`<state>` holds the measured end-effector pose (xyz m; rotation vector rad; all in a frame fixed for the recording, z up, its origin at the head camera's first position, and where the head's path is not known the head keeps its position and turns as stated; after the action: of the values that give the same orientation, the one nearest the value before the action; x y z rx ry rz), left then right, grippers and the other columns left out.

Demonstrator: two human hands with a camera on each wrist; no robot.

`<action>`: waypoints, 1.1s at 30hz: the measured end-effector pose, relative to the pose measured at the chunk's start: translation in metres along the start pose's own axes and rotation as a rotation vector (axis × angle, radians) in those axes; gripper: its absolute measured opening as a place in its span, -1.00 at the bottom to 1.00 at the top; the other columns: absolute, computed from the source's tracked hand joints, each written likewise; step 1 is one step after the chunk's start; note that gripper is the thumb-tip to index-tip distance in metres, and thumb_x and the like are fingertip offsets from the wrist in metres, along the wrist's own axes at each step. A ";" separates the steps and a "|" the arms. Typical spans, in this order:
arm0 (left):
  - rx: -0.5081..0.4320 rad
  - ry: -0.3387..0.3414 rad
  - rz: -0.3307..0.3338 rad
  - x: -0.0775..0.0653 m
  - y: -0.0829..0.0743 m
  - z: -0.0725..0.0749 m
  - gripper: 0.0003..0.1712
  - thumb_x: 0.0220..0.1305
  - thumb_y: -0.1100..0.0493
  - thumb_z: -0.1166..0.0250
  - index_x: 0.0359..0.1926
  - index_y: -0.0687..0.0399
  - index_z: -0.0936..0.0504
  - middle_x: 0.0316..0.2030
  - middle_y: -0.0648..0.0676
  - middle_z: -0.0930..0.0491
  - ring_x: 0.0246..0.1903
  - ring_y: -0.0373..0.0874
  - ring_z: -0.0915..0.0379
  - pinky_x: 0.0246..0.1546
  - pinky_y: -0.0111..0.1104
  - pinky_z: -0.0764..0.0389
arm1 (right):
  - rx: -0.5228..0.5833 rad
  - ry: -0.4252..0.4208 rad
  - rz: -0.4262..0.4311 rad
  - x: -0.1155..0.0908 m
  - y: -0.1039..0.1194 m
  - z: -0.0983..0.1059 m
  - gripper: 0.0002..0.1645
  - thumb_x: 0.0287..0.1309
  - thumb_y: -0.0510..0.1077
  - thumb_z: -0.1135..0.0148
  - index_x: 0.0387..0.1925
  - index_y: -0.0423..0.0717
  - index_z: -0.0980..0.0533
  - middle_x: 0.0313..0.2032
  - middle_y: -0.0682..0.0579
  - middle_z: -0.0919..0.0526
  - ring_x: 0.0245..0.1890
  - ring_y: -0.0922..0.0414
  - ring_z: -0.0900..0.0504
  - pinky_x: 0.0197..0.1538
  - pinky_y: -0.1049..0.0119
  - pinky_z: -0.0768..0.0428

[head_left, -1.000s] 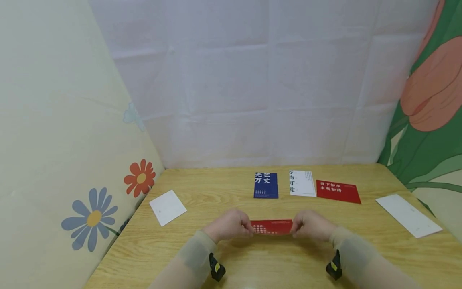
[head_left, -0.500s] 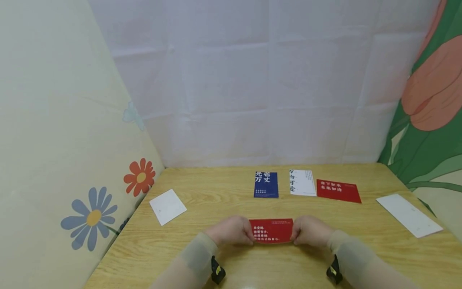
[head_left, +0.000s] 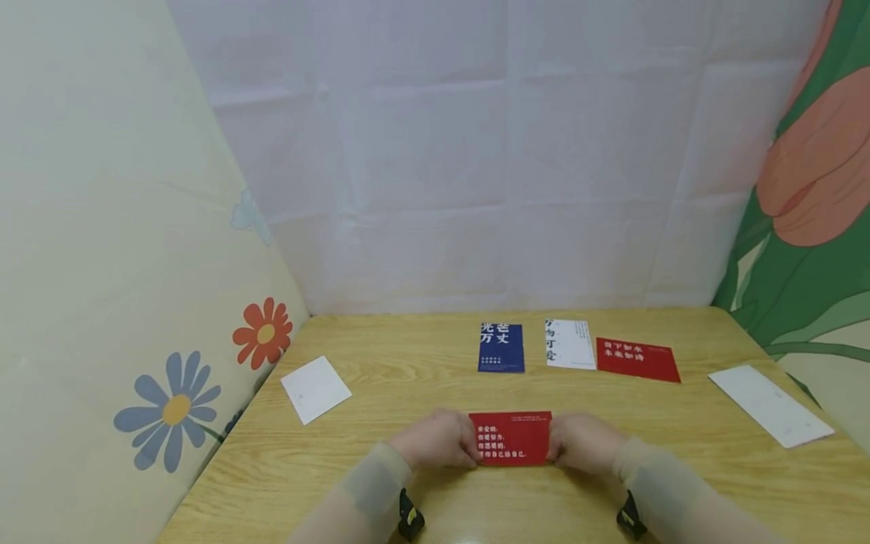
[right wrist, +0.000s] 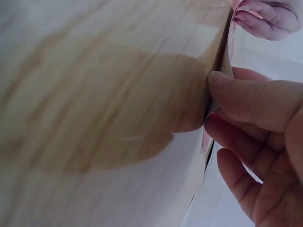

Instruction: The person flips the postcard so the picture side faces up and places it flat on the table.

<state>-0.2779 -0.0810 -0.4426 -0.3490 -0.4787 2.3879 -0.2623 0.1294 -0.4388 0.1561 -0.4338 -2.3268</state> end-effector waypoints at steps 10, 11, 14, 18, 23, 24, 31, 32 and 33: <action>0.109 0.005 -0.024 -0.003 -0.003 -0.002 -0.90 0.01 0.05 -0.48 -0.42 -0.32 -0.73 -0.25 -0.35 -0.56 -0.11 -0.39 -0.45 0.26 -0.10 -0.25 | -0.036 0.029 0.010 0.000 0.001 -0.002 -0.92 -0.07 -0.20 -0.45 -0.48 0.08 -0.72 -0.47 0.38 -0.48 -0.46 0.41 -0.42 -0.29 0.41 -0.50; 0.113 0.005 -0.023 -0.003 -0.003 -0.002 -0.90 0.01 0.04 -0.47 -0.43 -0.32 -0.72 -0.24 -0.35 -0.56 -0.10 -0.39 -0.45 0.27 -0.07 -0.23 | -0.038 0.028 0.014 0.000 0.001 -0.002 -0.92 -0.07 -0.19 -0.45 -0.48 0.07 -0.72 -0.47 0.38 -0.48 -0.46 0.41 -0.41 -0.30 0.41 -0.49; 0.133 0.008 -0.031 -0.003 -0.003 -0.002 -0.93 0.04 0.04 -0.46 -0.43 -0.31 -0.73 -0.24 -0.35 -0.56 -0.09 -0.40 -0.44 0.28 -0.04 -0.21 | -0.048 0.026 0.029 0.000 0.002 -0.002 -0.93 -0.06 -0.20 -0.45 -0.48 0.06 -0.72 -0.48 0.37 -0.46 -0.48 0.42 -0.39 -0.32 0.43 -0.48; 0.195 0.014 -0.061 -0.004 -0.008 -0.002 -0.96 0.10 0.01 -0.42 -0.37 -0.28 -0.75 -0.29 -0.35 -0.55 -0.20 -0.44 -0.44 0.17 -0.21 -0.33 | -0.035 0.025 0.027 0.000 0.003 -0.001 -0.94 -0.05 -0.19 -0.44 -0.49 0.05 -0.72 -0.49 0.37 -0.46 -0.50 0.41 -0.38 -0.34 0.43 -0.47; 0.275 0.032 -0.109 -0.006 -0.020 -0.006 -0.75 0.21 -0.08 -0.32 -0.10 -0.23 -0.73 -0.19 -0.27 -0.58 -0.17 -0.39 -0.45 0.05 -0.33 -0.41 | -0.006 0.037 -0.002 -0.002 0.003 -0.001 -0.94 -0.02 -0.19 -0.43 -0.50 0.07 -0.71 -0.46 0.37 -0.46 -0.48 0.40 -0.40 -0.32 0.40 -0.48; 0.287 0.040 -0.110 -0.007 -0.022 -0.007 -0.69 0.23 -0.11 -0.29 -0.03 -0.24 -0.70 -0.13 -0.25 -0.58 -0.12 -0.37 -0.46 0.06 -0.33 -0.42 | -0.003 0.043 -0.006 -0.002 0.003 -0.002 -0.93 -0.01 -0.19 -0.42 -0.49 0.07 -0.71 -0.46 0.37 -0.46 -0.48 0.40 -0.40 -0.32 0.40 -0.48; 0.292 0.146 -0.036 -0.015 -0.035 -0.022 -0.28 0.17 -0.45 -0.12 0.34 -0.50 -0.33 0.25 -0.11 -0.38 0.23 -0.14 -0.26 0.23 0.01 -0.23 | 0.022 0.057 -0.015 -0.001 0.003 -0.002 -0.92 0.03 -0.20 -0.39 -0.47 0.07 -0.72 -0.49 0.36 -0.41 -0.52 0.37 -0.37 -0.37 0.42 -0.43; 0.292 0.154 -0.027 -0.016 -0.035 -0.023 -0.25 0.15 -0.48 -0.11 0.36 -0.52 -0.30 0.26 -0.10 -0.36 0.24 -0.11 -0.24 0.23 0.02 -0.23 | 0.019 0.052 -0.008 -0.001 0.003 -0.002 -0.92 0.03 -0.20 -0.39 -0.48 0.06 -0.72 -0.49 0.36 -0.41 -0.52 0.38 -0.37 -0.37 0.42 -0.43; 0.290 0.158 -0.018 -0.017 -0.036 -0.024 -0.24 0.14 -0.50 -0.09 0.36 -0.53 -0.28 0.26 -0.09 -0.34 0.25 -0.08 -0.23 0.24 0.03 -0.22 | 0.014 0.047 0.001 -0.001 0.003 -0.002 -0.92 0.03 -0.20 -0.39 -0.47 0.06 -0.72 -0.48 0.36 -0.42 -0.51 0.38 -0.37 -0.36 0.42 -0.44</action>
<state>-0.2361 -0.0606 -0.4468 -0.3949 -0.0613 2.3463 -0.2591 0.1276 -0.4401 0.2168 -0.4261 -2.3150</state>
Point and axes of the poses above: each hand's wrist, its own x-axis towards the middle knuckle, its own z-axis out of the back of the hand, y = z × x, the point moved 5 cm from there along x, towards the middle knuckle
